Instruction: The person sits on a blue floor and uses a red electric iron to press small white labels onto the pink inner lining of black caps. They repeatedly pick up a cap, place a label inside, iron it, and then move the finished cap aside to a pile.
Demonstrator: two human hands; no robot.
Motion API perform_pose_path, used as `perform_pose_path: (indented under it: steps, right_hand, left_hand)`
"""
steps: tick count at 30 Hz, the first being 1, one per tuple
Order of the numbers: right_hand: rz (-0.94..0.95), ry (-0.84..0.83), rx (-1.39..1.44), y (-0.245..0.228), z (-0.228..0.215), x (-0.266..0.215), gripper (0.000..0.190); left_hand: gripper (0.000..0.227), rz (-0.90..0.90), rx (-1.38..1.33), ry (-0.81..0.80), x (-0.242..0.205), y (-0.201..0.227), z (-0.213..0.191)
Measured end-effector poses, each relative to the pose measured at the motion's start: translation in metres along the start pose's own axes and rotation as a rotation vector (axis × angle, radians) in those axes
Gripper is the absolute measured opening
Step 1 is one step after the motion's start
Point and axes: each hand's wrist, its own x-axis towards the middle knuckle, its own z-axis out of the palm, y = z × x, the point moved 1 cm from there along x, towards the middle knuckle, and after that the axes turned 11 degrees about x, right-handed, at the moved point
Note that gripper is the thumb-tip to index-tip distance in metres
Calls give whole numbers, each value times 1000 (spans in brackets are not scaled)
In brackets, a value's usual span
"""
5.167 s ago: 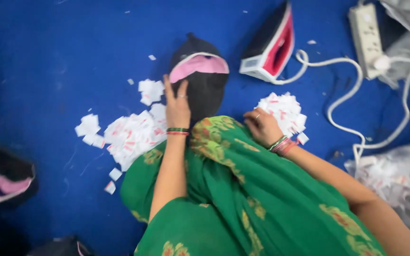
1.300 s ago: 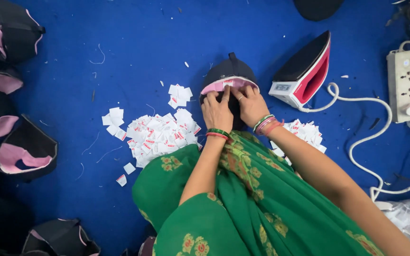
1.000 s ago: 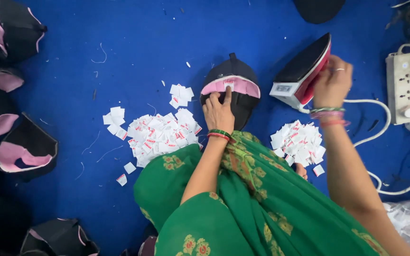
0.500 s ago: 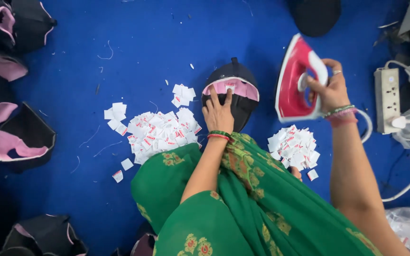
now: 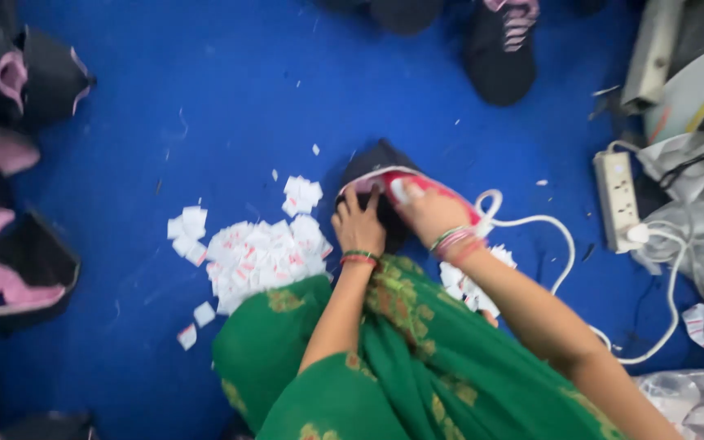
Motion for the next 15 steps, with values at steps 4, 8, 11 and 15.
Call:
perform_pose_path:
  steps: [4, 8, 11, 15]
  right_hand:
    - [11, -50, -45, -9, 10, 5, 46]
    - [12, -91, -80, -8, 21, 5, 38]
    - [-15, -62, -94, -5, 27, 6, 44]
    - [-56, -38, -87, -6, 24, -2, 47]
  left_hand:
    - [62, 13, -14, 19, 2, 0, 6]
    - [62, -3, -29, -31, 5, -2, 4]
    - [60, -24, -31, -82, 6, 1, -1]
    - [59, -46, -29, -103, 7, -1, 2]
